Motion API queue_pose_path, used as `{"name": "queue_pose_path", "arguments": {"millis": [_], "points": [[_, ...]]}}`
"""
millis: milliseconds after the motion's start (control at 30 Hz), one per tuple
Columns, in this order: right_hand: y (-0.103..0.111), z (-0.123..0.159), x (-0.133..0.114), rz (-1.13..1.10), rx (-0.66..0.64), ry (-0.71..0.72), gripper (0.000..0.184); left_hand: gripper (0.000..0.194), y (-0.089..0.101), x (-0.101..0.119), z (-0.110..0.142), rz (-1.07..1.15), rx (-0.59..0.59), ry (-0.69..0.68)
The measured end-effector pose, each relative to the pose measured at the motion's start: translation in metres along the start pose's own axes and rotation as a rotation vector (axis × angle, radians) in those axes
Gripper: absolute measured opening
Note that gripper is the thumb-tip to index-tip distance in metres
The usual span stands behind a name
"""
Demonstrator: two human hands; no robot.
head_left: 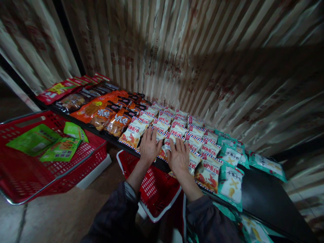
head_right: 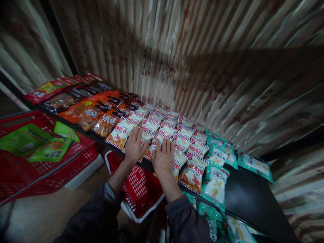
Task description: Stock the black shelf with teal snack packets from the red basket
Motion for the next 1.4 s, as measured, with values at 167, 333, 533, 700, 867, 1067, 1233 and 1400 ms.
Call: {"name": "queue_pose_path", "arguments": {"millis": [167, 333, 533, 700, 867, 1067, 1233, 1400], "points": [[-0.002, -0.001, -0.002, -0.006, 0.013, 0.003, 0.046, 0.046, 0.001, -0.002, -0.001, 0.013, 0.012, -0.023], [-0.004, -0.001, -0.001, -0.013, 0.018, 0.005, 0.046, 0.038, 0.001, -0.001, -0.001, -0.015, -0.015, -0.025], [-0.004, 0.001, 0.000, -0.040, 0.027, -0.006, 0.047, 0.032, 0.010, 0.013, -0.002, 0.034, 0.008, -0.078], [-0.001, -0.001, -0.001, -0.105, 0.083, -0.014, 0.046, 0.027, 0.024, 0.021, -0.001, 0.056, 0.093, -0.089], [0.019, 0.000, 0.006, -0.201, 0.214, -0.019, 0.046, 0.033, 0.024, 0.043, 0.019, 0.149, 0.031, -0.134], [0.054, 0.045, 0.019, -0.139, 0.330, -0.124, 0.054, 0.037, 0.015, 0.070, 0.041, 0.275, -0.028, -0.199], [0.048, 0.083, 0.007, -0.104, 0.233, -0.143, 0.058, 0.034, 0.005, 0.073, 0.043, 0.240, -0.113, -0.201], [0.034, 0.092, 0.008, -0.089, 0.200, -0.230, 0.054, 0.034, -0.001, 0.068, 0.047, 0.172, -0.158, -0.199]]}}
Point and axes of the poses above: each hand's wrist, its own z-axis away from the middle knuckle, its own y-axis out of the back of the hand, x = y × z, the point moved 6 cm from there along -z, towards the middle knuckle, and after that the axes turned 15 degrees about x, right-handed, at the moved point
